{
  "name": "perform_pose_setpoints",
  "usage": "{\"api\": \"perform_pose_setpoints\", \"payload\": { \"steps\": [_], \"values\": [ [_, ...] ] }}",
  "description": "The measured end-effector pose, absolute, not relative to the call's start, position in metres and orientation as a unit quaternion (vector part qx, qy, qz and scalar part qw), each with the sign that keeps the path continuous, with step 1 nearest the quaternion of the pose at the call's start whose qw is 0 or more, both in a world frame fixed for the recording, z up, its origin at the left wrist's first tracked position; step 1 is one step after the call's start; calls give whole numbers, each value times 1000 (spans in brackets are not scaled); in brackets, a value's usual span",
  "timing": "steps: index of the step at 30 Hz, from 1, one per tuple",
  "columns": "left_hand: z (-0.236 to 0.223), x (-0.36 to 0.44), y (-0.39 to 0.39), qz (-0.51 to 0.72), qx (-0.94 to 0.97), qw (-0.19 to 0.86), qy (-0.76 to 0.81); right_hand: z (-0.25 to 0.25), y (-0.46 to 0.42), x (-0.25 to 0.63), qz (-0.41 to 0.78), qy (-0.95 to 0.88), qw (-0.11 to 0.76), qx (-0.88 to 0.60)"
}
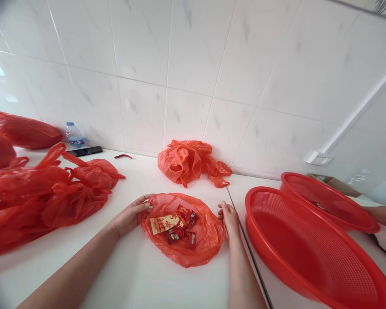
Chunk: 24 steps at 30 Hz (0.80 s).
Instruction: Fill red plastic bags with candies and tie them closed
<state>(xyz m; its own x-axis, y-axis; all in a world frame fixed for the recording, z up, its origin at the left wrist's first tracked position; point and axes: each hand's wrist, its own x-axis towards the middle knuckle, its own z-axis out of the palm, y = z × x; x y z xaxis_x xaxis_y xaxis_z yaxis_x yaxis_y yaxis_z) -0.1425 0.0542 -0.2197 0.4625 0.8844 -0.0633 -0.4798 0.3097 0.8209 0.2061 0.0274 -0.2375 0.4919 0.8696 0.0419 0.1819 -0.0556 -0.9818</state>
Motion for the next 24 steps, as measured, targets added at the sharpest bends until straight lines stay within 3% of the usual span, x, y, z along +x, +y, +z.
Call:
{"api": "perform_pose_setpoints", "payload": {
  "steps": [4, 10, 16, 18, 24],
  "values": [
    [-217, -147, 39, 470, 394, 723, 318, -237, -5, 206, 317, -392, 563, -655],
    [-211, -158, 13, 427, 461, 704, 333, -235, -62, 196, 305, -487, 493, -653],
    [-188, -146, 28, 421, 502, 638, 405, -212, -54, 182, 274, -521, 444, -676],
    [-166, -138, 38, 467, 490, 626, 387, -192, -45, 181, 286, -513, 476, -655],
    [-81, -124, 45, 620, 497, 548, 261, -119, -29, 184, 329, -450, 704, -441]
  ]
}}
